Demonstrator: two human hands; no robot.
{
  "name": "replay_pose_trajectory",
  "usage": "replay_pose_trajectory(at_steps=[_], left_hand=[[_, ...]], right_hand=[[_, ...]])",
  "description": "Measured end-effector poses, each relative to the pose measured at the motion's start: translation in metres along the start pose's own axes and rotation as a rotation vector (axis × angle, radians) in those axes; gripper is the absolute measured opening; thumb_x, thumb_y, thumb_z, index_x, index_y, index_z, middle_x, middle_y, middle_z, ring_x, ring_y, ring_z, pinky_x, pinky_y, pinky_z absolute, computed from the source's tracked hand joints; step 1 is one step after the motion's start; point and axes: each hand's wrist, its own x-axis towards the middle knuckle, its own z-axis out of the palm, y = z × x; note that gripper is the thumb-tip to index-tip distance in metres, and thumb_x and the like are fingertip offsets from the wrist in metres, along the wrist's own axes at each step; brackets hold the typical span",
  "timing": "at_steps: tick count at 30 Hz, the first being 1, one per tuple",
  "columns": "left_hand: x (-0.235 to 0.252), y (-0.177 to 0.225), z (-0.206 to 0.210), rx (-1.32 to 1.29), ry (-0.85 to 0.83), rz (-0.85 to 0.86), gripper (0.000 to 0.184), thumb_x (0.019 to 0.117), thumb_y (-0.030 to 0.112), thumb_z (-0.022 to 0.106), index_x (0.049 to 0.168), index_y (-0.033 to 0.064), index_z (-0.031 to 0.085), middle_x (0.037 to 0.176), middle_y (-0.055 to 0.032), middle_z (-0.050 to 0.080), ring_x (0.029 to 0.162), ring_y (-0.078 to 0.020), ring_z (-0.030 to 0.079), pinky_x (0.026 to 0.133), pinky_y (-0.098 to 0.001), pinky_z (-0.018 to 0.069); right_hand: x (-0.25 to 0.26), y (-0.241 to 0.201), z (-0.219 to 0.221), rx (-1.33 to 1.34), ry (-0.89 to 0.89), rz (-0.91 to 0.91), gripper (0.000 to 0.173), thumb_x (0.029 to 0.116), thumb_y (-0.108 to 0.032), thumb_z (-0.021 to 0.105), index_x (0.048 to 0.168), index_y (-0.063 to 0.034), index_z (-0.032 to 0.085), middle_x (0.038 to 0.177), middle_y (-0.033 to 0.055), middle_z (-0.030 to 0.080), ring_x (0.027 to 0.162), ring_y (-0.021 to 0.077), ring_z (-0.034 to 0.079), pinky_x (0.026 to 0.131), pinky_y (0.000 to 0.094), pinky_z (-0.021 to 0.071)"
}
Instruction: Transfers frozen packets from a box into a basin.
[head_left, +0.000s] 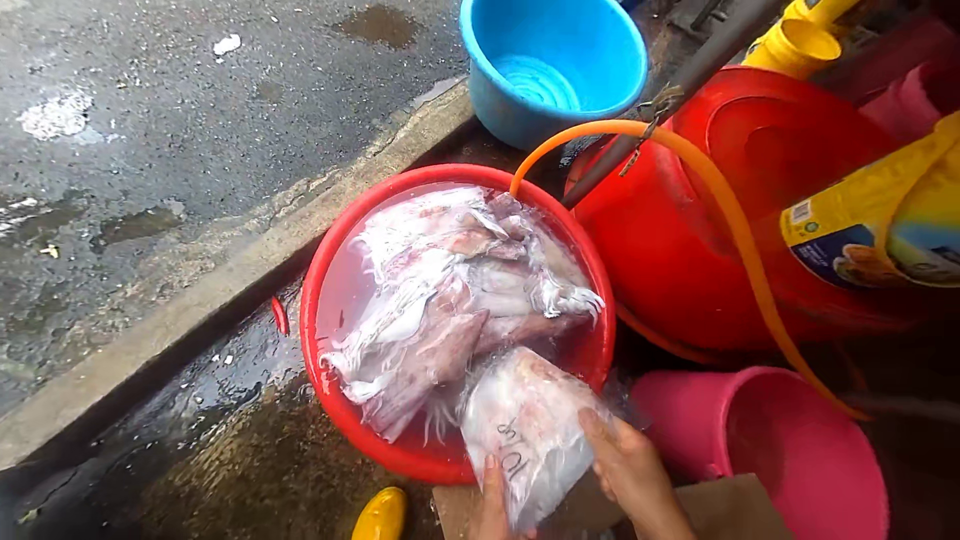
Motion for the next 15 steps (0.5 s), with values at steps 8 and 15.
replay_pose_trajectory(at_steps=[8,15], left_hand=[[0.023,0.039,0.0,-0.137,0.004,-0.074,0.059,0.1074,0.061,0.03,0.072,0.0158,0.046,0.047,0.0049,0.037,0.033,-0.005,0.032,0.033,-0.0201,0.029],[0.029,0.062,0.007,-0.159,-0.036,-0.029,0.037,0.1124,0.033,0.039,0.082,0.0129,0.046,0.048,0.0065,0.033,0.034,-0.0035,0.031,0.034,-0.0182,0.0302]], right_hand=[[0.043,-0.029,0.033,-0.304,-0.127,-0.041,0.049,0.1105,-0.037,0.041,0.087,-0.0029,0.067,0.068,0.0076,0.06,0.06,0.0216,0.06,0.061,0.0434,0.0518],[0.065,-0.047,0.07,-0.179,-0.039,-0.022,0.038,0.1062,-0.027,0.048,0.085,-0.0022,0.066,0.063,0.0068,0.059,0.053,0.0194,0.058,0.053,0.0397,0.0514]])
